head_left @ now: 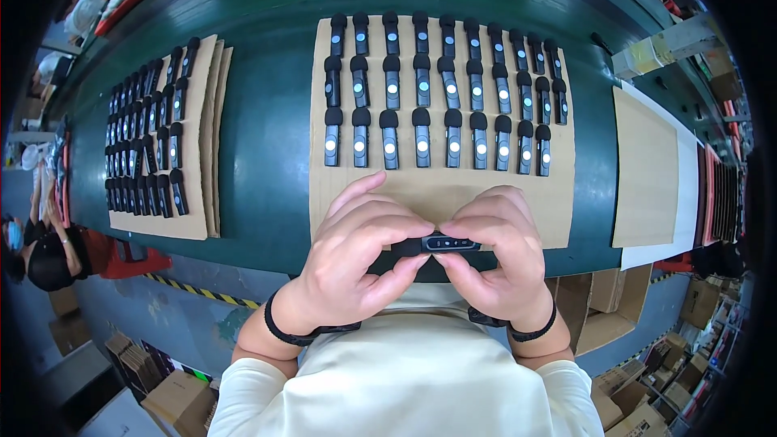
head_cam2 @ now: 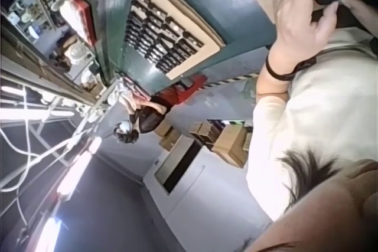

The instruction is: The person picks up a microphone and a receiver, presses them together to assemble them, and places the unit onto a cardboard sheet. This process is repeated multiple times throughout the video.

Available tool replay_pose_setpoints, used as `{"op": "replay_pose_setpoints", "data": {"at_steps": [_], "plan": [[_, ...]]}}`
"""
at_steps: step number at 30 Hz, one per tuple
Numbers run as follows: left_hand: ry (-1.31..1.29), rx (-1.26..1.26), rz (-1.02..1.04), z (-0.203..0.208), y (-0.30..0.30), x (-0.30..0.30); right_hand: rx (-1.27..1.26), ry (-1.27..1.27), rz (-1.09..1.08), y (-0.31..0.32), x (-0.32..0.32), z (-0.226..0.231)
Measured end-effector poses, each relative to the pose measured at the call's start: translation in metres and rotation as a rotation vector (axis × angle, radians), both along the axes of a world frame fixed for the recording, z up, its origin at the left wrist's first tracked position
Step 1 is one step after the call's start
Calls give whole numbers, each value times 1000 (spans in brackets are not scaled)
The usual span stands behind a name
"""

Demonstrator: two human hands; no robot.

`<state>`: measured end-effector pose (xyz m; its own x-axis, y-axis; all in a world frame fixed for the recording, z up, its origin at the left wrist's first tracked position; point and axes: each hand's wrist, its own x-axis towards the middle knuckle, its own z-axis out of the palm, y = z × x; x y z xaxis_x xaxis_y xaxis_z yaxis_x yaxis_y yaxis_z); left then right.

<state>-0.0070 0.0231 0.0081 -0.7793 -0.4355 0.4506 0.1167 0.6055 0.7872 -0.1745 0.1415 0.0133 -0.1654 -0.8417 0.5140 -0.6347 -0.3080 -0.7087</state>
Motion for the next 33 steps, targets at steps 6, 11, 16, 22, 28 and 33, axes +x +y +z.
{"op": "replay_pose_setpoints", "data": {"at_steps": [6,11,16,22,28,33], "plan": [[-5,47,29,3,1,-4,-11,4,44,-1,-3,-3],[-24,48,1,-2,0,-5,41,-137,27,0,0,-3],[7,80,18,-1,-1,-5,91,-360,3,7,-3,-10],[-62,0,5,-2,1,-9,18,-283,31,5,-1,-5],[-89,-68,-6,-9,1,-14,-48,-11,19,2,-4,-2],[-90,-96,-31,-4,-2,-15,-36,29,36,8,-13,1]]}}
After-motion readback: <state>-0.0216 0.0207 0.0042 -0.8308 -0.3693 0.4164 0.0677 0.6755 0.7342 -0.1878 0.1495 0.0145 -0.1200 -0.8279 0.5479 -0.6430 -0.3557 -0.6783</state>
